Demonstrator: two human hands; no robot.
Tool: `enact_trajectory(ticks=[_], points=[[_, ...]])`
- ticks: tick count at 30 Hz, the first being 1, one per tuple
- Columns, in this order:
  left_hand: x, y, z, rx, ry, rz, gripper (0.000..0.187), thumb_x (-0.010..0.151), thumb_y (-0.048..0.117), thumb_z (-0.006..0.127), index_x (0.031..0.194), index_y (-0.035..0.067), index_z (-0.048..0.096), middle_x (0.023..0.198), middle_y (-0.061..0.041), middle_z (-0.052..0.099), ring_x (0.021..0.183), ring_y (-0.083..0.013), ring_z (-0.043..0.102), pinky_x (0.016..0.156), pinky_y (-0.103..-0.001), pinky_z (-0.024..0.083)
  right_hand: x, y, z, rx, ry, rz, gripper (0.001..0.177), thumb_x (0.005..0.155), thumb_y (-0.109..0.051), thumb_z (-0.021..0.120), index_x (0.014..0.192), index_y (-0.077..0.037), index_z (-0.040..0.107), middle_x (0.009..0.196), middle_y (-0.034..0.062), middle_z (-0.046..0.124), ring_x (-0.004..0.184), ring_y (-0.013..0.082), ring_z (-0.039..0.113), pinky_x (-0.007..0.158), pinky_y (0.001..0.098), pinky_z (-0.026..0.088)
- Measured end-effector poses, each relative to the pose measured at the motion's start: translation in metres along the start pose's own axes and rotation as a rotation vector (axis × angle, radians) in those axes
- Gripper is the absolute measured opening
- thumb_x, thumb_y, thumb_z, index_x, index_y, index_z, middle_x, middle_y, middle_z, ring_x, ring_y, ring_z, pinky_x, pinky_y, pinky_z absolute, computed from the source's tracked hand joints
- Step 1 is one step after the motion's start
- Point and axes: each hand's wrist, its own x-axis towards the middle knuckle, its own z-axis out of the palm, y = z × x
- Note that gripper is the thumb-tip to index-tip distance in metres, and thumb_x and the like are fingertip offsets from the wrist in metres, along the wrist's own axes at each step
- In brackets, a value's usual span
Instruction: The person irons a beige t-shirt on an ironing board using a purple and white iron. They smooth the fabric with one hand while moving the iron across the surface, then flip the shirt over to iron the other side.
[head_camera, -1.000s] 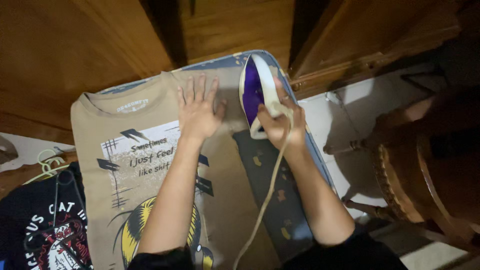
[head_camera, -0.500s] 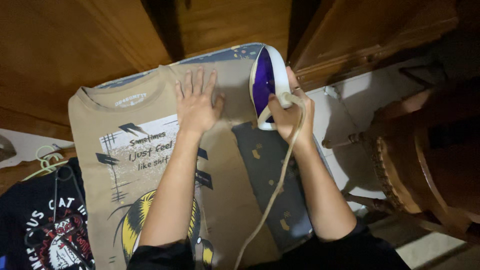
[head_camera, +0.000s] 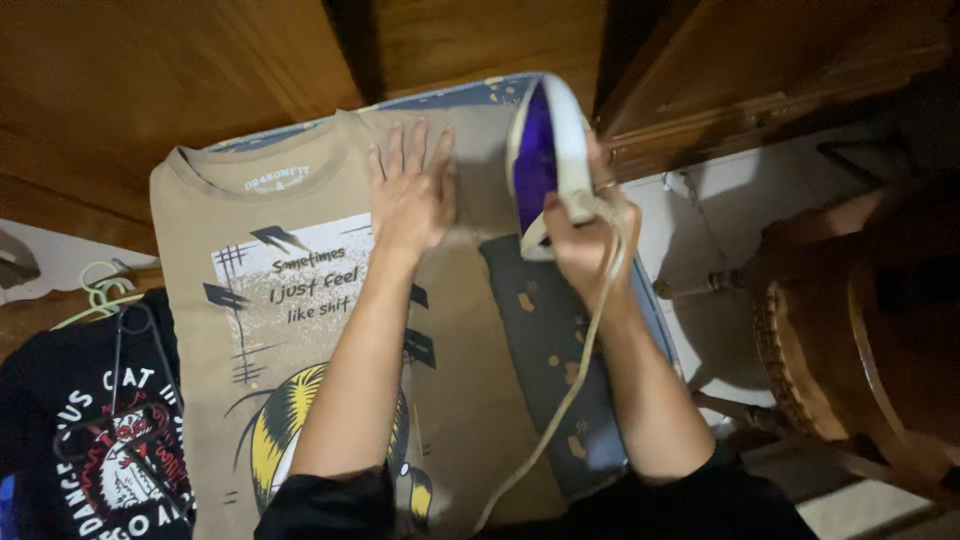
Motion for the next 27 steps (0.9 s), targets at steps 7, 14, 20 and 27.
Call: enact_trajectory(ticks=[7, 14, 20, 27], points=[[-0.001, -0.001, -0.001, -0.009, -0.015, -0.017, 0.057, 0.097, 0.029, 0.051, 0.153, 0.019, 0.05, 0.163, -0.015, 0.037, 0.153, -0.0419, 0.025, 0.122, -0.063, 0.012, -0.004, -0.011, 0.018, -0.112, -0.147, -0.31, 0.067, 0.085, -0.007, 0.074, 0.149, 0.002, 0.055, 0.095, 0.0203, 0.075, 0.073, 0.0182, 0.07, 0.065, 0.0311, 0.056], [-0.002, 0.002, -0.002, -0.001, 0.005, -0.009, 0.06, 0.096, 0.031, 0.054, 0.155, 0.018, 0.048, 0.163, -0.015, 0.036, 0.153, -0.0423, 0.025, 0.122, -0.064, 0.012, -0.01, -0.012, 0.011, -0.01, -0.194, -0.163, 0.068, 0.088, -0.006, 0.072, 0.151, 0.004, 0.051, 0.098, 0.0187, 0.076, 0.08, 0.0184, 0.072, 0.07, 0.0326, 0.058], [-0.003, 0.001, -0.001, 0.034, -0.022, -0.01, 0.065, 0.093, 0.035, 0.056, 0.156, 0.019, 0.046, 0.163, -0.016, 0.035, 0.152, -0.0424, 0.024, 0.121, -0.065, 0.011, -0.002, -0.003, 0.015, -0.076, -0.163, -0.132, 0.064, 0.088, -0.009, 0.074, 0.148, 0.002, 0.054, 0.09, 0.0187, 0.076, 0.072, 0.0188, 0.073, 0.068, 0.0332, 0.058], [-0.001, 0.003, -0.003, 0.042, -0.036, -0.02, 0.063, 0.097, 0.036, 0.054, 0.157, 0.02, 0.044, 0.165, -0.015, 0.034, 0.153, -0.041, 0.024, 0.123, -0.063, 0.01, -0.007, -0.001, 0.009, -0.122, -0.106, -0.196, 0.065, 0.083, -0.007, 0.075, 0.145, 0.004, 0.058, 0.086, 0.0199, 0.075, 0.069, 0.0208, 0.073, 0.064, 0.0337, 0.058]])
